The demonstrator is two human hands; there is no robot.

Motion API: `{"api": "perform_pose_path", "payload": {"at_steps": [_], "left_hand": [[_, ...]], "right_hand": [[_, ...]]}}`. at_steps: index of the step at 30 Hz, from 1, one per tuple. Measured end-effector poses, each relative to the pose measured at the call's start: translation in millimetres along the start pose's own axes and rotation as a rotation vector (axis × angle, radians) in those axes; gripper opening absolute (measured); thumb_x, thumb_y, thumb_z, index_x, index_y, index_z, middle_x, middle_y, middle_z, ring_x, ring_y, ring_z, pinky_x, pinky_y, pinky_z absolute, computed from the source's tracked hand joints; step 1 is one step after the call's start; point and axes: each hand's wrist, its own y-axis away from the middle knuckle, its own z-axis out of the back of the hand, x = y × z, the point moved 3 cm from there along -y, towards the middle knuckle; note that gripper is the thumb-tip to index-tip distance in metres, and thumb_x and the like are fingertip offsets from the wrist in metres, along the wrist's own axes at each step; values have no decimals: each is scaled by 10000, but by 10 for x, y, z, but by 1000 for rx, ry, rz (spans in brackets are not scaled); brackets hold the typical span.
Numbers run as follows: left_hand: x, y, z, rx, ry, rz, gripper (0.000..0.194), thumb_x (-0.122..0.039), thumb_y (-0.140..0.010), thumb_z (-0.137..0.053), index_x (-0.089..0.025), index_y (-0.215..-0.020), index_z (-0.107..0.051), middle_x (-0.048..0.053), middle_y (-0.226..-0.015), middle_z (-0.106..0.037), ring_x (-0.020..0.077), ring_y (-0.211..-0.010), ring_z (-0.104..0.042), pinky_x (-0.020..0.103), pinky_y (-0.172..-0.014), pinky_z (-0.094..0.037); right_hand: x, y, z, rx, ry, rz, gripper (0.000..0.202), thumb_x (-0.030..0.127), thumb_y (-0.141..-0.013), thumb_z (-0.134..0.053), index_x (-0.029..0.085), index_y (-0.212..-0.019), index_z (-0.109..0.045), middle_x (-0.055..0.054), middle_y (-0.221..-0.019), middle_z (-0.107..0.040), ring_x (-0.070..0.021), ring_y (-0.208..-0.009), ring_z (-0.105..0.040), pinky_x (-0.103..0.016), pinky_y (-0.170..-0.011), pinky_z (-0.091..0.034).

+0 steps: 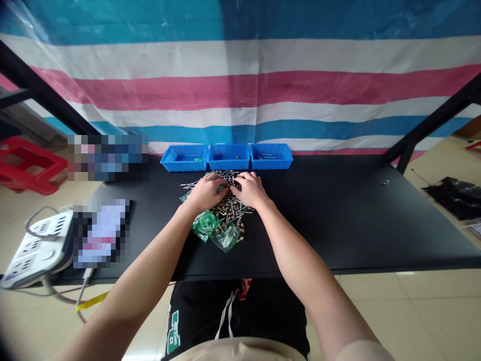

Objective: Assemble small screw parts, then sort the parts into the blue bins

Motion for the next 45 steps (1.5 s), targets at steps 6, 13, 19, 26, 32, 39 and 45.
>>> {"api": "perform_pose_path", "payload": {"at_steps": [6,13,19,26,32,39,45], "left_hand": [[5,2,-8,17,6,-5,258,-299,-868,-560,-177,-1025,-723,111,-1067,-664,267,-1022,-593,438,-956,-480],[13,-3,-28,17,13,-21,234,-281,-862,-566,-177,-1000,-724,115,-1060,-664,271,-1026,-596,451,-942,-480],[0,1,-15,5,18,-37,197,-262,-854,-569,-194,-962,-719,105,-1023,-676,278,-993,-607,446,-894,-483],[-31,-2,-6,12,20,-67,161,-233,-845,-575,-189,-928,-707,93,-991,-698,281,-994,-616,436,-881,-476],[-34,-13,-17,20,63,-90,157,-209,-846,-578,-172,-937,-701,90,-973,-707,272,-973,-628,433,-881,-483],[-21,-23,-43,-4,165,-158,156,-151,-845,-558,-163,-922,-693,103,-924,-693,242,-928,-641,412,-882,-515],[-26,-22,-48,-44,230,-147,180,-91,-815,-537,-173,-892,-677,79,-904,-683,218,-915,-649,366,-855,-538]], "right_hand": [[-46,-33,-40,-46,-95,106,189,297,-873,-612,190,-958,-742,-92,-1093,-671,-232,-1015,-584,-388,-943,-437],[-39,-32,-26,-116,-177,138,86,215,-826,-640,183,-827,-719,-81,-933,-664,-213,-907,-600,-353,-867,-473],[-31,-33,-18,-113,-202,135,68,197,-812,-634,198,-765,-682,-57,-847,-664,-208,-861,-590,-345,-834,-467],[-24,-31,-25,-93,-173,125,228,201,-814,-637,176,-1035,-689,-67,-910,-689,-217,-869,-584,-349,-836,-464],[-35,-37,-65,-47,-146,184,189,208,-869,-592,195,-976,-748,-76,-925,-693,-206,-869,-588,-351,-844,-458],[-19,-33,-47,-55,-183,197,161,193,-866,-605,188,-930,-752,-74,-896,-696,-200,-851,-595,-342,-826,-467],[11,-23,-19,-54,-206,214,141,169,-864,-601,193,-893,-737,-65,-883,-676,-198,-859,-587,-325,-800,-468]]}}
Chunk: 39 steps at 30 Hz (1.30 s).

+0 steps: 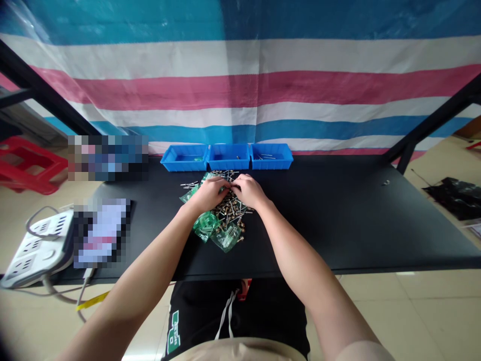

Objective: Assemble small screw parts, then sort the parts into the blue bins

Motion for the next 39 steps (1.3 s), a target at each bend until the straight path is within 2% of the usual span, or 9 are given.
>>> {"api": "perform_pose_path", "payload": {"at_steps": [9,15,21,27,32,39], "left_hand": [[25,-12,-17,-76,59,64,304,-7,-760,-472,-184,-875,-691,52,-899,-717,200,-885,-671,333,-835,-538],[0,-6,23,-96,73,64,255,-33,-779,-489,-180,-856,-682,48,-872,-714,191,-845,-664,322,-805,-531],[-45,10,93,-203,122,75,158,-80,-814,-510,-176,-837,-633,53,-851,-677,180,-799,-633,311,-755,-513],[-36,17,101,-288,206,126,143,-101,-850,-467,-179,-924,-561,78,-918,-631,172,-811,-633,301,-732,-520],[-23,23,105,-308,216,144,136,-135,-864,-487,-178,-976,-551,84,-954,-644,159,-767,-623,306,-728,-514],[-19,16,103,-314,171,80,93,-139,-838,-560,-174,-920,-584,38,-844,-663,145,-726,-601,263,-689,-487]], "right_hand": [[-9,-3,-10,-7,-36,-3,144,121,-837,-600,187,-875,-723,-60,-880,-675,-198,-868,-597,-316,-808,-467],[8,2,3,-3,-27,-8,129,146,-831,-613,189,-888,-720,-52,-865,-671,-195,-854,-591,-313,-788,-463],[27,0,11,8,-19,-23,113,183,-834,-632,190,-898,-725,-52,-863,-684,-196,-855,-591,-320,-800,-463],[24,-2,3,21,1,-32,126,206,-839,-627,198,-903,-735,-64,-916,-698,-209,-891,-598,-337,-816,-474],[-6,0,10,-26,-32,-22,146,216,-835,-631,186,-937,-730,-70,-924,-701,-217,-919,-606,-344,-833,-486],[51,-4,106,-150,-120,42,159,148,-796,-606,185,-908,-712,-59,-867,-702,-200,-839,-618,-330,-786,-503]]}}
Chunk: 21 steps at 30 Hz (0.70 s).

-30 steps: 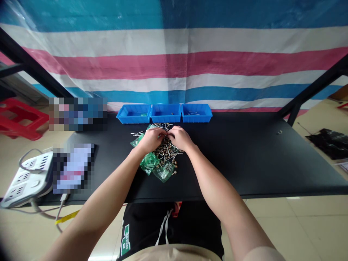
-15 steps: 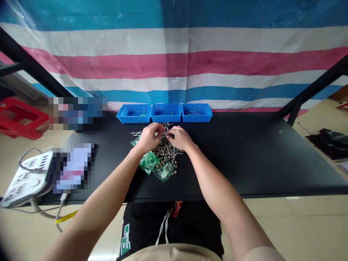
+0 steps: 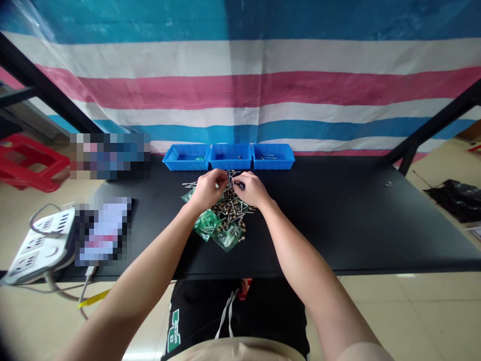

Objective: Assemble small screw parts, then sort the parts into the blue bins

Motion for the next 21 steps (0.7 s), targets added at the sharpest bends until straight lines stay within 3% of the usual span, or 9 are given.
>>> {"api": "perform_pose_path", "payload": {"at_steps": [6,13,18,21], "left_hand": [[-1,8,-9,26,-36,-38,151,-95,-781,-608,-175,-909,-601,19,-820,-642,131,-706,-592,242,-663,-473],[-3,11,-1,22,-23,-58,162,-98,-775,-622,-168,-920,-606,16,-817,-623,121,-689,-589,238,-653,-474],[-15,4,6,11,-22,-51,164,-86,-759,-614,-169,-901,-612,16,-806,-631,123,-680,-595,240,-657,-479],[-9,3,8,6,-15,-22,143,-111,-766,-631,-172,-894,-612,14,-778,-643,128,-669,-602,240,-649,-483]], "right_hand": [[91,-8,34,-1,-55,41,93,171,-814,-589,190,-798,-678,-39,-779,-691,-185,-763,-612,-318,-750,-494],[80,-3,20,16,-83,28,107,195,-829,-582,181,-801,-684,-43,-770,-686,-174,-725,-609,-306,-710,-488],[87,3,35,-21,-100,-16,145,218,-839,-567,167,-846,-702,-46,-782,-692,-153,-674,-595,-290,-680,-484],[96,12,32,-24,-146,-59,244,236,-819,-585,146,-1012,-706,-60,-856,-715,-142,-644,-582,-289,-654,-488]]}}
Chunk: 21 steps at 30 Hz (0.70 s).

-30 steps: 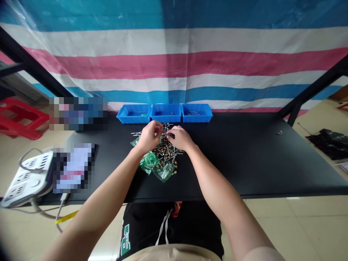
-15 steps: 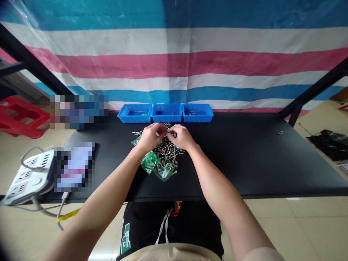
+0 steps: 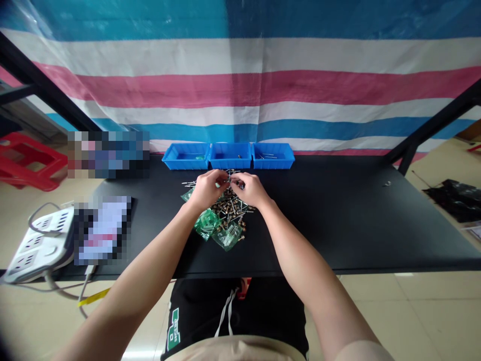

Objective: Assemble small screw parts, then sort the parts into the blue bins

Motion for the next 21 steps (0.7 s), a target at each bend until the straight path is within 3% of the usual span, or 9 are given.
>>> {"api": "perform_pose_path", "payload": {"at_steps": [3,9,14,17,21], "left_hand": [[25,1,-1,-33,8,41,152,-135,-767,-661,-173,-904,-606,11,-755,-659,131,-663,-612,241,-646,-490],[58,4,-14,-75,37,80,225,-168,-768,-689,-177,-968,-586,5,-770,-673,123,-639,-620,246,-646,-509],[63,-5,36,-146,-31,86,323,-204,-753,-718,-172,-1038,-570,42,-886,-669,139,-705,-614,279,-682,-525],[89,-11,62,-195,-87,101,306,-187,-767,-696,-169,-1045,-568,61,-937,-663,143,-737,-612,296,-714,-529],[115,-14,54,-196,-121,104,253,-161,-787,-650,-175,-1028,-573,64,-954,-659,151,-768,-615,304,-732,-524]], "right_hand": [[30,10,-13,31,-33,4,377,247,-792,-604,144,-1147,-678,-69,-918,-721,-145,-653,-579,-304,-651,-496],[73,17,-15,75,-35,21,415,274,-791,-588,156,-1177,-683,-86,-1021,-718,-167,-725,-601,-337,-697,-515],[11,-6,9,59,63,3,481,317,-831,-547,200,-1293,-618,-81,-1182,-687,-233,-957,-608,-392,-825,-511],[-28,-36,21,26,276,-14,604,307,-836,-517,207,-1430,-476,-72,-1389,-567,-287,-1150,-500,-463,-956,-444],[-59,-86,14,46,548,-154,767,319,-820,-525,197,-1532,-268,-50,-1581,-300,-362,-1190,-389,-547,-948,-391]]}}
